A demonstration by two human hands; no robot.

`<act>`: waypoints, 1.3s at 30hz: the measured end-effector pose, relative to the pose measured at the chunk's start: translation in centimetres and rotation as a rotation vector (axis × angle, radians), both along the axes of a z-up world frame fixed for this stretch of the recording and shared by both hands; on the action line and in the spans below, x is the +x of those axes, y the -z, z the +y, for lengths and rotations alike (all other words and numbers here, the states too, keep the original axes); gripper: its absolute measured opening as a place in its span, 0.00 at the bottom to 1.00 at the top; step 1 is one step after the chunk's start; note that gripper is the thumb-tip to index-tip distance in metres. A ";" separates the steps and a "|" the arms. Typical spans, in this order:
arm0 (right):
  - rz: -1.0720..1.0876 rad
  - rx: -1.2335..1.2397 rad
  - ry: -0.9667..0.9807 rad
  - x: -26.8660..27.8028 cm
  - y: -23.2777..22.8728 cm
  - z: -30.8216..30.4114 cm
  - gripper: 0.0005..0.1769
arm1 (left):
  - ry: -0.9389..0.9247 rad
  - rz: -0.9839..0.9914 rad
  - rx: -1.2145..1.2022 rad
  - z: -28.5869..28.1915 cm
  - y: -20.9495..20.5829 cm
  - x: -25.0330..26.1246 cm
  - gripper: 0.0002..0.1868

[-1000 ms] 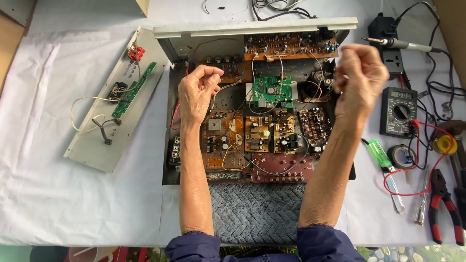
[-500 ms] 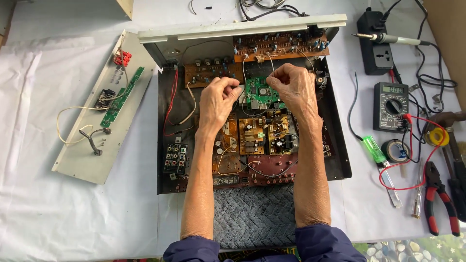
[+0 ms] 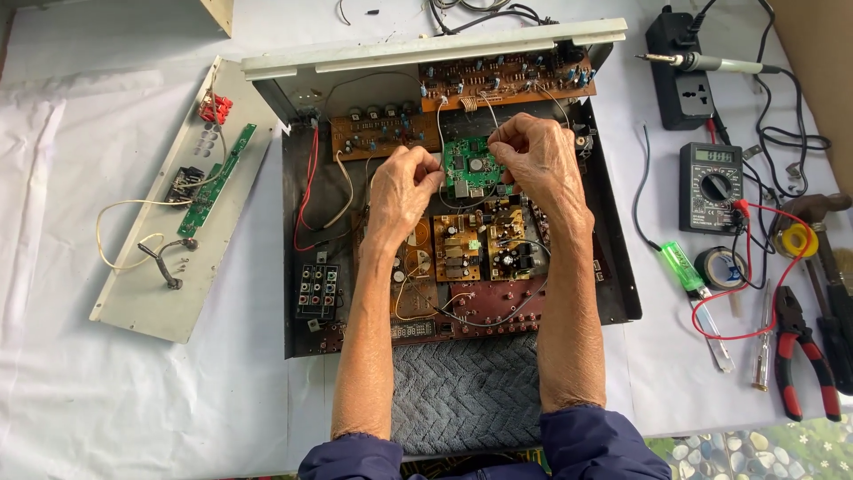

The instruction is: The person works on the internal circuit boards of an open electronic device, manipulating wires and components with their hands. They pick up a white wire, twist the ends together, and connect it to the circuitry.

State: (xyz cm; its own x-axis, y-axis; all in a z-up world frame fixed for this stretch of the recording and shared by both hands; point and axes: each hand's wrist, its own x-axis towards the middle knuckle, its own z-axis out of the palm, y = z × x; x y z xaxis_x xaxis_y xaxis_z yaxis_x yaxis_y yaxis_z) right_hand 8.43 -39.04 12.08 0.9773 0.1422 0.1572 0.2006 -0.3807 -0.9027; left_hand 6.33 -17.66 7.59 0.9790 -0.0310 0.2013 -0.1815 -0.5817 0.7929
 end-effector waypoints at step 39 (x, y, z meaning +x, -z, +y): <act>-0.122 -0.176 0.431 1.1 1.7 -8.3 0.04 | 0.303 -0.025 0.235 -1.0 -3.9 -2.5 0.09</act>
